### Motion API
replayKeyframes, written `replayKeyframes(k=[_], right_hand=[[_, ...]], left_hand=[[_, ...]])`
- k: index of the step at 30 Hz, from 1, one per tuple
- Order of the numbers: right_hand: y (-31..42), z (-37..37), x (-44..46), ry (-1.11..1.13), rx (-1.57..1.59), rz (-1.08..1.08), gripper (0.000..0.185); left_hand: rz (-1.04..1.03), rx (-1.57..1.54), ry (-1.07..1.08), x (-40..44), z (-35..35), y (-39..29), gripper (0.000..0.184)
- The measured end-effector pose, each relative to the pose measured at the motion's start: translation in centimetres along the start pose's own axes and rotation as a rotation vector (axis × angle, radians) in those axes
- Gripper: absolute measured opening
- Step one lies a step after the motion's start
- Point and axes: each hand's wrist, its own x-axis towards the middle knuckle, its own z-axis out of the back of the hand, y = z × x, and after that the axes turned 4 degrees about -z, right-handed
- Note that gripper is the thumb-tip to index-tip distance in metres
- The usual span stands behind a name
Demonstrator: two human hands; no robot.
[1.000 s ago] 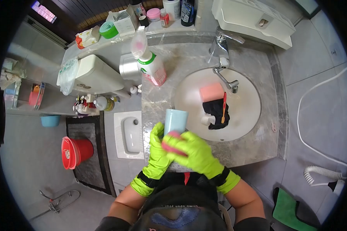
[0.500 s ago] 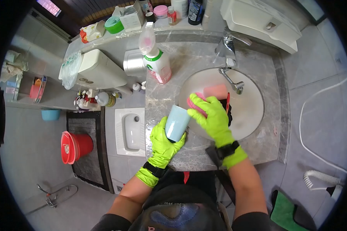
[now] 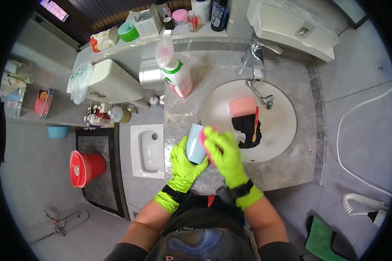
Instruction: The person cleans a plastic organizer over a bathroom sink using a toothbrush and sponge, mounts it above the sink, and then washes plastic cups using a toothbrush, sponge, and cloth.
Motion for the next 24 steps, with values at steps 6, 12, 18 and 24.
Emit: replayKeyframes(k=[6, 12, 18, 24], right_hand=[[0.1, 0.5, 5.0, -0.053, -0.246, 0.149, 0.031], [1.1, 3.0, 1.8, 0.225, -0.226, 0.152, 0.031], [0.0, 0.5, 9.2, 0.369, -0.172, 0.131, 0.028], [-0.5, 3.7, 7.5, 0.194, 0.317, -0.208, 0.037]], left_hand=[[0.034, 0.013, 0.052, -0.5, -0.4, -0.1, 0.099], [0.031, -0.056, 0.071, 0.1, 0.1, 0.3, 0.094], [0.013, -0.020, 0.023, 0.3, -0.2, 0.1, 0.093], [0.013, -0.032, -0.052, -0.1, -0.2, -0.2, 0.093]])
